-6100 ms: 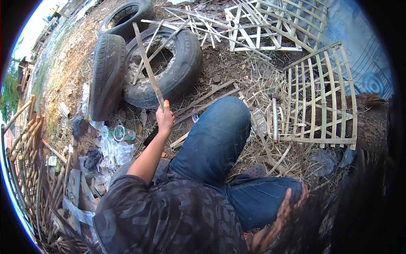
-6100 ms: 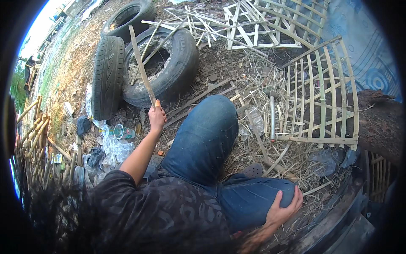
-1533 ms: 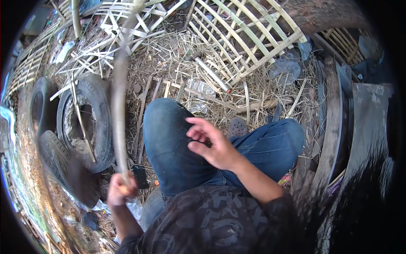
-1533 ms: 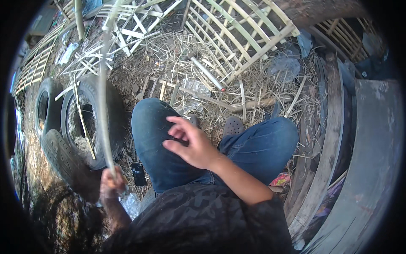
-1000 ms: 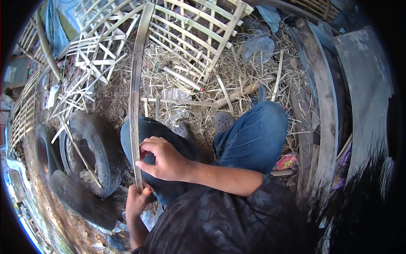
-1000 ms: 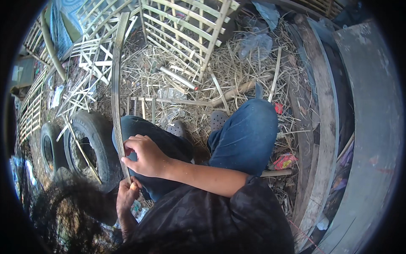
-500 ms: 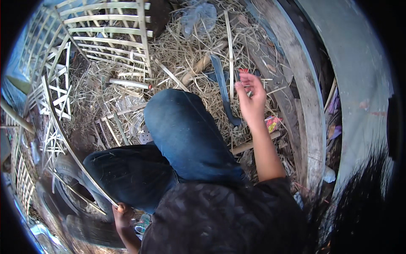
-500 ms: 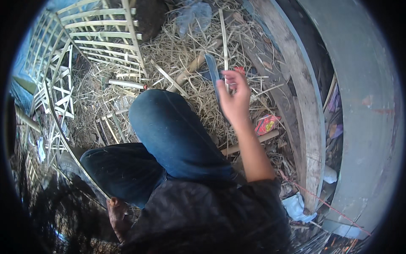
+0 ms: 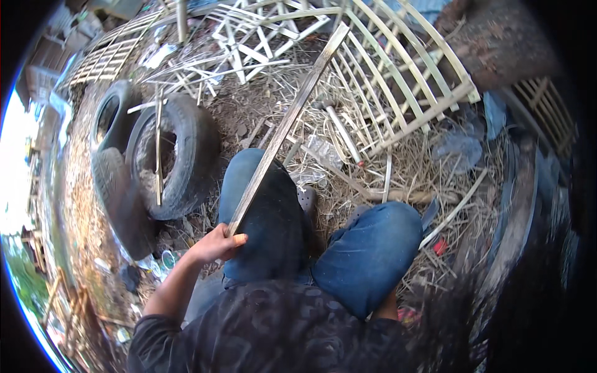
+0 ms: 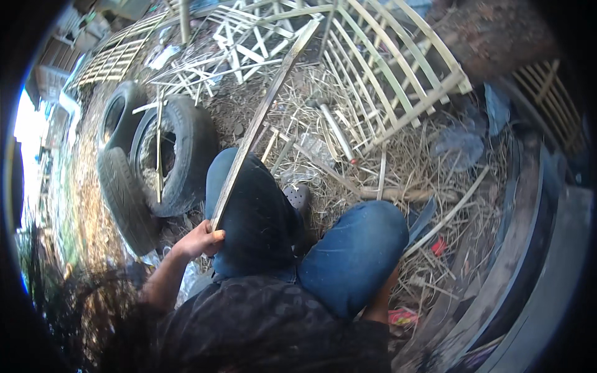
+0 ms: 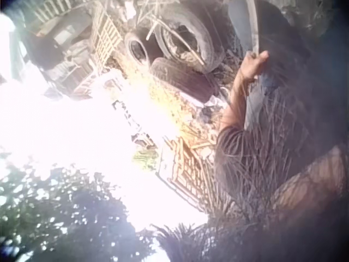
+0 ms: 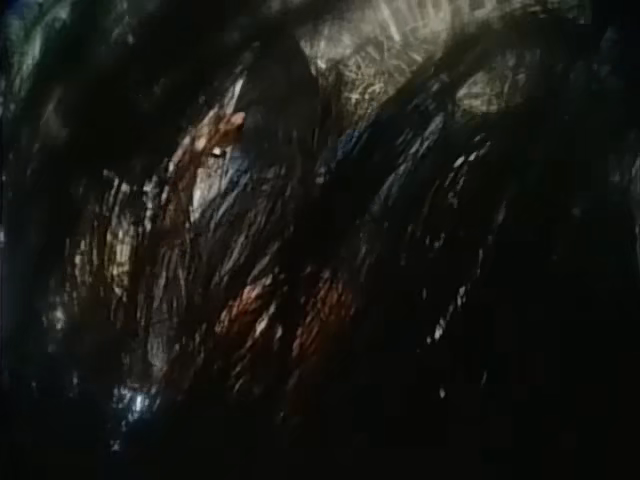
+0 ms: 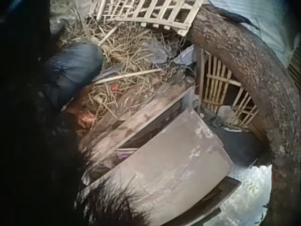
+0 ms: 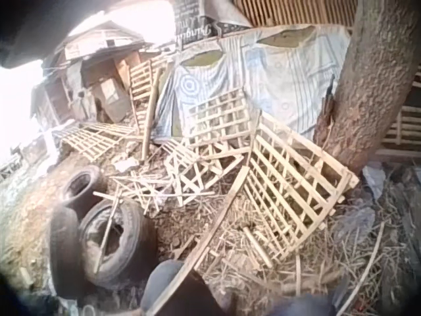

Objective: The person strips bamboo strips using a large knife, holding a strip in one hand and shaving it with the blade in the other.

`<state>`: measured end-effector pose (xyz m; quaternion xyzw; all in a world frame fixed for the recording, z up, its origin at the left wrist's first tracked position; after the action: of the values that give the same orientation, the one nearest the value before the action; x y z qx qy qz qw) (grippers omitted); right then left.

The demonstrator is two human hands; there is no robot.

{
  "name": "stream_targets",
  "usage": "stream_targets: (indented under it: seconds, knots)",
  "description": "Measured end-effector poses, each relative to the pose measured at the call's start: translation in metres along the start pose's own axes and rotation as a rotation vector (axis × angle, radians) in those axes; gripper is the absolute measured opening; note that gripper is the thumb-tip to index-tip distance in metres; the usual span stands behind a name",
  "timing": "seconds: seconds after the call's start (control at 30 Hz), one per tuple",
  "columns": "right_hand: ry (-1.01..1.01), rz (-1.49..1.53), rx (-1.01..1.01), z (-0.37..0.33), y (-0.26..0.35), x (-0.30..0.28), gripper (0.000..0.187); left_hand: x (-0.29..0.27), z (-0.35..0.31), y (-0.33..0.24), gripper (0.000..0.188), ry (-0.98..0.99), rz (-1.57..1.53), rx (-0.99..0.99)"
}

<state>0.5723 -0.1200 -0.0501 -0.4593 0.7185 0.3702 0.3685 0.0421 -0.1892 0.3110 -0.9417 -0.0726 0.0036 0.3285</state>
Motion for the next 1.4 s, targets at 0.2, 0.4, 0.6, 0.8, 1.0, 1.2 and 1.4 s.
stream_targets:
  seconds: [0.2, 0.4, 0.6, 0.8, 1.0, 1.2, 1.4]
  knots:
    - [-0.016, -0.058, 0.047, -0.002, -0.008, -0.014, 0.053, 0.008, -0.007, 0.000, 0.058, 0.014, -0.020, -0.018]
    - [-0.121, 0.006, 0.124, -0.007, -0.027, -0.040, 0.050, 0.018, 0.002, -0.004, 0.053, 0.062, 0.040, -0.045]
    - [-0.391, 0.392, 0.122, -0.032, 0.019, -0.110, 0.048, 0.011, -0.011, -0.007, 0.050, 0.034, 0.068, -0.049]
    - [-0.673, 0.629, -0.086, -0.048, 0.134, -0.249, 0.041, 0.013, -0.007, -0.005, 0.052, -0.047, 0.183, 0.018]
    - [-0.494, 0.421, -0.825, -0.073, 0.262, -0.340, 0.046, 0.015, -0.006, -0.004, 0.051, -0.104, 0.212, 0.042]
    - [-0.286, 0.072, -1.446, -0.116, 0.399, -0.335, 0.057, 0.017, -0.005, 0.004, 0.059, -0.194, 0.185, 0.020]
    - [-0.134, -0.147, -1.654, -0.141, 0.453, -0.295, 0.051, 0.022, -0.010, 0.000, 0.063, -0.320, 0.218, 0.075]
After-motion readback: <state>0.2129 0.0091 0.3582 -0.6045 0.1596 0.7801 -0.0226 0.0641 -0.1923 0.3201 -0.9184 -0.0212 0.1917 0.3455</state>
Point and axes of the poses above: each hand's wrist, its own z-axis towards the middle knuckle, its own x-axis out of the palm, y = z × x, the point moved 1 cm from there along z, towards the middle knuckle
